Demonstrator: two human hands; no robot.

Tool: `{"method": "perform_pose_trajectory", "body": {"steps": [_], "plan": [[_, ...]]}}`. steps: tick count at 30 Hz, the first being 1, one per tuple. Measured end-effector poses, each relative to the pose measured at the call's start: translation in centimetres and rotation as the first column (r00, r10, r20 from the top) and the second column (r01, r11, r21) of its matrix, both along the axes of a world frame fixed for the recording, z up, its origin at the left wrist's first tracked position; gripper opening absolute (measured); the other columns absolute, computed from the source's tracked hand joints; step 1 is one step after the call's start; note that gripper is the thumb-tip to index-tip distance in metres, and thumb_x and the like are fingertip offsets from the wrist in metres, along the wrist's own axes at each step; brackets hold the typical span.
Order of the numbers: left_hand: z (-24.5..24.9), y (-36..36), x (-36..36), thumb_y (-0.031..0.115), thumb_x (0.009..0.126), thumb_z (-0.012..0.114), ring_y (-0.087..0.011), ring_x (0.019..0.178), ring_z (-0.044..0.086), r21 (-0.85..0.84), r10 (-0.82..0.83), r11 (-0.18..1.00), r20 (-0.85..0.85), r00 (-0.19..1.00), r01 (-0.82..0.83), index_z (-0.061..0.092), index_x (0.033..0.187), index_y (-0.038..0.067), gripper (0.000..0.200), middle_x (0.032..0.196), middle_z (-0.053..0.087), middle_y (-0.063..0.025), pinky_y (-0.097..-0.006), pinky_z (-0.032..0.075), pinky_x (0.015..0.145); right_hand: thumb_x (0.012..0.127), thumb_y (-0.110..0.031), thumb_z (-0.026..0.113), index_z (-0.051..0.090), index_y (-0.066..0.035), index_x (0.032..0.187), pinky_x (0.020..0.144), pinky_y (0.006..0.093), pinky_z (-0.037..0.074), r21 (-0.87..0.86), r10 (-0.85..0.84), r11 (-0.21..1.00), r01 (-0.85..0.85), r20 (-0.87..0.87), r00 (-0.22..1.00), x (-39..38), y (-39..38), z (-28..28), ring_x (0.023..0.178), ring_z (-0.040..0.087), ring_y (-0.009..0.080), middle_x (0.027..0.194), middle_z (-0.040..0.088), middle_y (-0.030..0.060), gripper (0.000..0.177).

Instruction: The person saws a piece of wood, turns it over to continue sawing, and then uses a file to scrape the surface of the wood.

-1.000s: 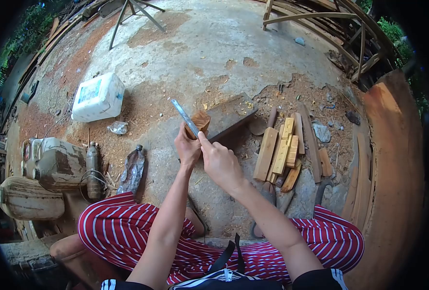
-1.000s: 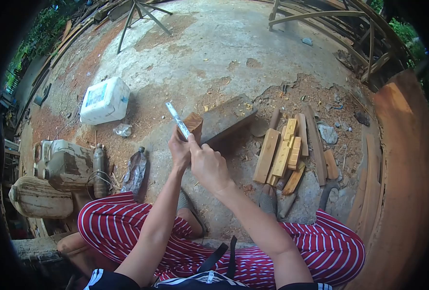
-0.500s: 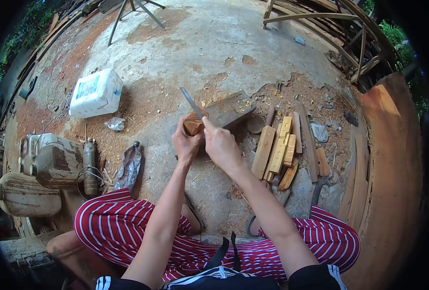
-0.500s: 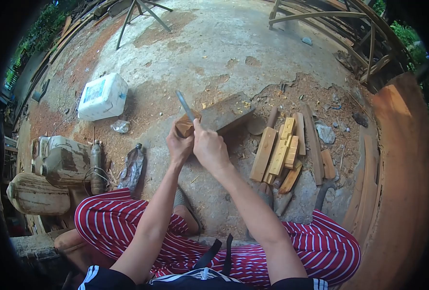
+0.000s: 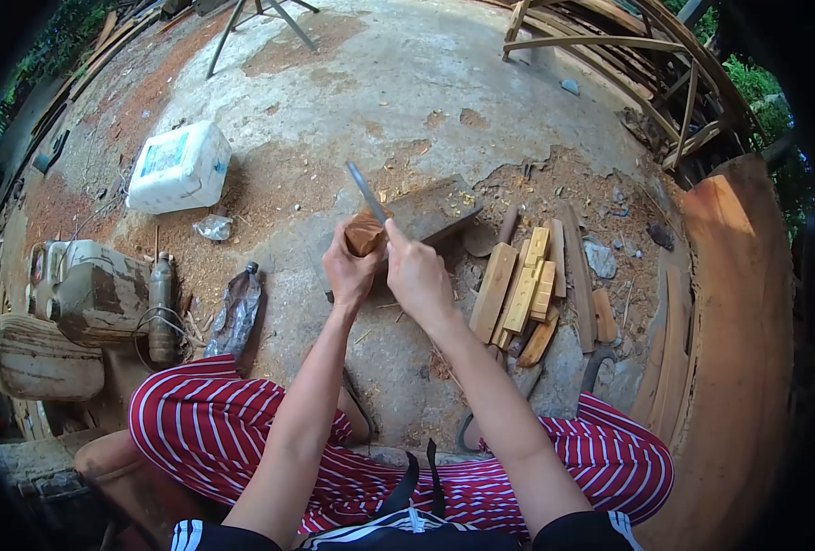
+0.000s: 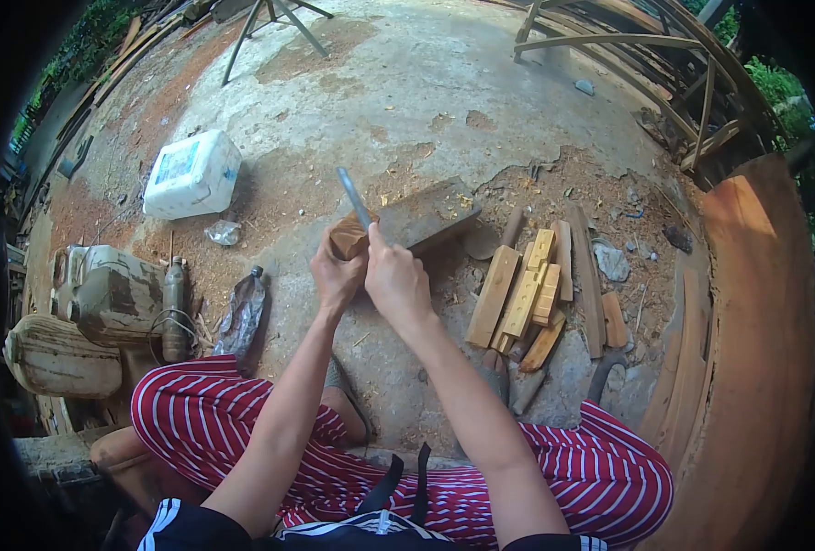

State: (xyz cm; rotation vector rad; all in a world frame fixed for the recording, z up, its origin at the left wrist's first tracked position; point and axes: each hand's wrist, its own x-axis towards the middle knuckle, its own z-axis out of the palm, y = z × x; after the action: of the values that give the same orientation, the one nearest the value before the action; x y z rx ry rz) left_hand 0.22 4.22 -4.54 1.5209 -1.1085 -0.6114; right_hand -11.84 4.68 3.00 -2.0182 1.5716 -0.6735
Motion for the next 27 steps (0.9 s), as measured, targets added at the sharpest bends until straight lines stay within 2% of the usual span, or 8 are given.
{"method": "perform_pose_trajectory", "body": {"steps": [7, 12, 15, 18, 19, 20, 23, 27], "plan": [[0.5, -0.3, 0.1, 0.013, 0.073, 0.078, -0.0137, 0.091, 0.066, 0.078, 0.013, 0.997, -0.049, 0.999, -0.01, 0.061, 0.114, 0.003, 0.045, 0.099, 0.071, -0.0103, -0.0305, 0.052, 0.08, 0.095, -0.014, 0.049, 0.054, -0.001, 0.13, 0.069, 0.054, 0.052, 0.04, 0.086, 0.996, -0.082, -0.112, 0.99, 0.6, 3.1, 1.2, 0.077, 0.065, 0.0465, 0.084, 0.065, 0.0278, 0.037], [0.2, -0.3, 0.3, 0.013, 0.075, 0.078, -0.0127, 0.092, 0.064, -0.009, -0.012, 1.0, -0.031, 0.999, 0.011, 0.061, 0.115, 0.004, 0.044, 0.1, 0.069, -0.0064, -0.0297, 0.051, 0.083, 0.096, -0.015, 0.048, 0.056, -0.002, 0.128, 0.072, 0.0515, 0.052, 0.094, -0.015, 0.995, 0.014, 0.02, 1.0, 0.0, -2.1, 0.1, 0.086, 0.064, 0.0442, 0.094, 0.064, 0.0308, 0.036], [-0.5, -0.4, 0.8, 0.012, 0.075, 0.077, -0.0116, 0.096, 0.062, -0.071, -0.075, 0.995, -0.122, 0.99, 0.067, 0.06, 0.115, 0.003, 0.044, 0.104, 0.068, -0.0047, -0.0286, 0.05, 0.086, 0.096, -0.016, 0.046, 0.056, 0.0, 0.127, 0.073, 0.0506, 0.054, 0.016, 0.059, 0.998, -0.06, 0.045, 0.997, -0.6, -3.4, -3.1, 0.087, 0.065, 0.0441, 0.092, 0.065, 0.0306, 0.037], [-0.9, -0.5, 1.8, 0.011, 0.072, 0.08, -0.0125, 0.095, 0.063, -0.066, -0.103, 0.993, -0.107, 0.989, 0.096, 0.059, 0.111, 0.003, 0.045, 0.101, 0.068, -0.0052, -0.0287, 0.05, 0.085, 0.098, -0.017, 0.046, 0.053, -0.003, 0.132, 0.054, 0.0443, 0.053, -0.3, 0.143, 0.95, -0.08, 0.193, 0.971, -2.0, -3.4, -5.2, 0.062, 0.066, 0.0343, 0.077, 0.065, 0.022, 0.038], [-0.5, -0.7, 2.7, 0.009, 0.072, 0.079, -0.0131, 0.098, 0.062, -0.007, -0.224, 0.974, -0.171, 0.959, 0.226, 0.056, 0.115, 0.003, 0.048, 0.103, 0.066, -0.0053, -0.0291, 0.05, 0.086, 0.099, -0.019, 0.046, 0.05, -0.005, 0.136, 0.044, 0.0372, 0.046, 0.201, 0.007, 0.971, -0.13, 0.519, 0.854, -2.8, -3.2, -3.3, 0.05, 0.056, 0.0234, 0.07, 0.058, 0.0132, 0.039], [-0.1, -0.9, 3.6, 0.007, 0.072, 0.078, -0.0138, 0.101, 0.061, 0.041, -0.334, 0.935, -0.242, 0.911, 0.354, 0.054, 0.118, 0.003, 0.052, 0.106, 0.064, -0.0055, -0.0295, 0.05, 0.087, 0.101, -0.02, 0.045, 0.046, -0.008, 0.14, 0.035, 0.0301, 0.039, 0.606, -0.275, 0.731, -0.312, 0.681, 0.679, -3.2, -3.2, -1.9, 0.039, 0.045, 0.0124, 0.063, 0.051, 0.0044, 0.041], [1.3, -1.1, 6.4, 0.002, 0.073, 0.073, -0.0165, 0.104, 0.06, 0.106, -0.419, 0.858, -0.421, 0.805, 0.502, 0.046, 0.125, 0.004, 0.058, 0.108, 0.061, -0.0056, -0.0297, 0.05, 0.09, 0.103, -0.023, 0.044, 0.035, -0.014, 0.148, 0.035, 0.0188, 0.022, 0.646, -0.423, 0.623, -0.44, 0.752, 0.505, -3.2, -2.2, -1.4, 0.043, 0.023, 0.0016, 0.065, 0.033, -0.0052, 0.047], [1.0, -1.8, 9.4, -0.004, 0.076, 0.062, -0.0221, 0.122, 0.049, 0.18, -0.51, 0.736, -0.487, 0.709, 0.653, 0.038, 0.136, 0.006, 0.066, 0.134, 0.041, -0.0123, -0.0321, 0.043, 0.102, 0.102, -0.021, 0.045, 0.036, -0.011, 0.147, 0.033, 0.0215, 0.026, 0.611, -0.442, 0.651, -0.45, 0.788, 0.43, -1.7, -1.6, -2.2, 0.04, 0.028, 0.0016, 0.065, 0.039, -0.0041, 0.047]]}}
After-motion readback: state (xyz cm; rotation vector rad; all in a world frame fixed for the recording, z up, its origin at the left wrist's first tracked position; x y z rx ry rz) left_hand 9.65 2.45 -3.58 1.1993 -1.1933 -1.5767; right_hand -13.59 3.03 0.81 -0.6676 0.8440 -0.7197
